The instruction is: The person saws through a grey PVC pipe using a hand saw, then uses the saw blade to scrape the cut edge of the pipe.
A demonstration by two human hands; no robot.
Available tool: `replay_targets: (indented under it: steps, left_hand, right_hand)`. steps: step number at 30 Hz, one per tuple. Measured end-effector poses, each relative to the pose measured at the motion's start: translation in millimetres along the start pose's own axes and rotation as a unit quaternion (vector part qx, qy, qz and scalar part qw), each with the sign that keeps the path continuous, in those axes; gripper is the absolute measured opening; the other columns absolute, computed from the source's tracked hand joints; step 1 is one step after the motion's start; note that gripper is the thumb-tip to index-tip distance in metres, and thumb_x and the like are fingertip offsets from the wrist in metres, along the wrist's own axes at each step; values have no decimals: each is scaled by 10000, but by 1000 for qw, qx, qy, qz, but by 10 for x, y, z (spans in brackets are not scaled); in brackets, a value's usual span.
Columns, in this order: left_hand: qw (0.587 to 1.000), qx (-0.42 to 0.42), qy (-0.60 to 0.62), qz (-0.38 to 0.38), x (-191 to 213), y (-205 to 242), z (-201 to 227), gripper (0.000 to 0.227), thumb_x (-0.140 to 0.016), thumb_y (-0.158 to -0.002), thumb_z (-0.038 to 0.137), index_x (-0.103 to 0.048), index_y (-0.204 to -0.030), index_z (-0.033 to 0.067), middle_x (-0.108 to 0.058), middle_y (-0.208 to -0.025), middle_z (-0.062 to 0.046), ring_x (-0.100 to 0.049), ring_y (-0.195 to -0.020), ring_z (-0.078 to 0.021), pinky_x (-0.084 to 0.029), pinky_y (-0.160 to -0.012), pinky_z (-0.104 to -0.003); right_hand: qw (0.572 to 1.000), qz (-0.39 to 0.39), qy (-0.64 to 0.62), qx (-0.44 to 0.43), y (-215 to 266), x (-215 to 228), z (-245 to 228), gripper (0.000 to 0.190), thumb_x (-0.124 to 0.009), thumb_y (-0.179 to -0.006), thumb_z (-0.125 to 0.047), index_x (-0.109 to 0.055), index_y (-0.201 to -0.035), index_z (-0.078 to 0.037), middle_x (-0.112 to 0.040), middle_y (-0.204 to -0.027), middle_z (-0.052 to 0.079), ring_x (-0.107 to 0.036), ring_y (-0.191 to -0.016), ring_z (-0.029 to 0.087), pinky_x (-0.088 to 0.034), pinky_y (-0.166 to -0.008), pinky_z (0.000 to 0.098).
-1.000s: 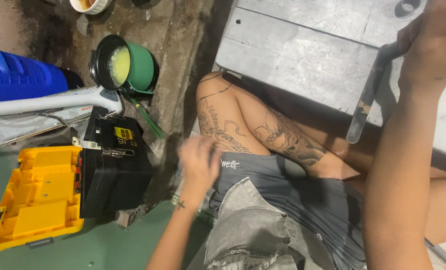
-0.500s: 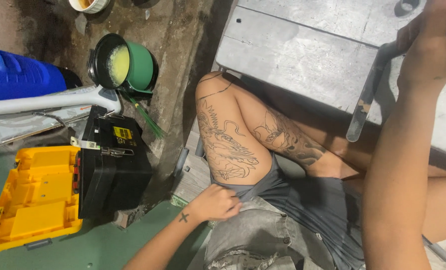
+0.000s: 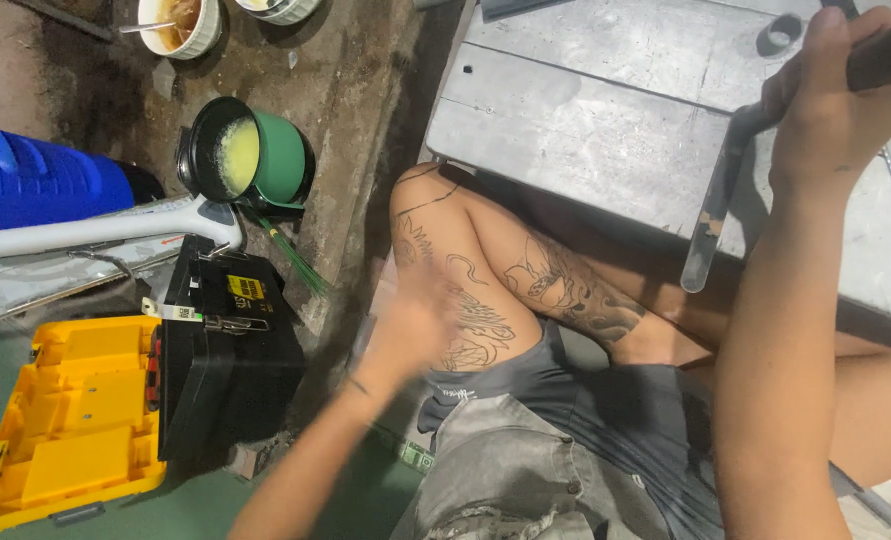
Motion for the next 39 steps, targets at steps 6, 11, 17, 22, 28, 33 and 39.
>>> replay_targets:
  steps: [6,11,17,22,28,33,39]
  left_hand:
    - [991,-117,44,-54,-146,-109,-287,521,-542,-798,353,-710,-1174,34,-504,-1387,-341,-435,-1256,-538,-279,-1107,-647]
    - [956,-229,175,-57,-410,622,416,632,-569,-914,633,-486,-1465,333,-412,-1544,-176,-324,-1415,-501,-174,-1078,-847]
    - [946,-264,185,39,-252,585,655,159,-639,-1017,159,-638,-895,58,-635,-840,-78,-550,-743,-223,-454,-701,-354]
    - [941,-310,55,123,-639,-41,222,193,-606,-1046,284,-610,-892,167,-557,-659,25,-522,-471,-114,-419,-375,-294]
    - [949,-226,59,211,352,-577,247,209,-580,-960,225,-680,-814,112,-623,-868,-90,-534,-763,-306,-339,-631,-450]
    - [828,-417,323,-189,-216,142,535,585,-636,-896,518,-606,-1377,186,-467,-1552,-120,-481,-1372,-457,-534,-994,-555]
    - [974,28,-135,182,496,-570,308,465,-450,-949,234,-642,-1315,21,-568,-1402,-299,-505,-1309,-529,-427,-1026,-679]
  right_hand:
    - [1000,-8,4,26,-1,-27,-115,264,-696,-1243,-131,-471,-1121,-64,-440,-676,51,-535,-557,211,-433,-496,310]
    - [999,-14,9,39,2,-179,-323,306,-638,-1206,-122,-470,-960,-52,-446,-594,85,-554,-506,218,-437,-520,313]
    - [999,-7,-28,17,-16,-137,-289,393,-709,-1143,-154,-454,-848,-107,-433,-618,18,-544,-502,175,-444,-451,286]
    - [1000,-13,-22,7,-35,-211,-415,451,-673,-1125,-127,-384,-779,-109,-367,-595,17,-436,-473,148,-376,-426,288]
    - [1000,1,-27,-10,-27,-210,-375,452,-674,-1115,-102,-385,-768,-109,-347,-594,11,-402,-485,134,-369,-443,289]
    - [1000,-8,-29,7,-31,-192,-350,414,-666,-1125,-85,-423,-789,-101,-410,-620,26,-435,-480,141,-408,-429,290]
    - [999,-2,-42,-13,-14,-193,-340,373,-691,-1105,-159,-420,-851,-122,-364,-635,7,-415,-497,135,-390,-462,286]
Point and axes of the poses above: each hand's wrist, its own y-axis away from the middle knuckle, its own x-axis out of the back of the hand, z = x × y, the point moved 2 cm from there along -y, towards the middle knuckle
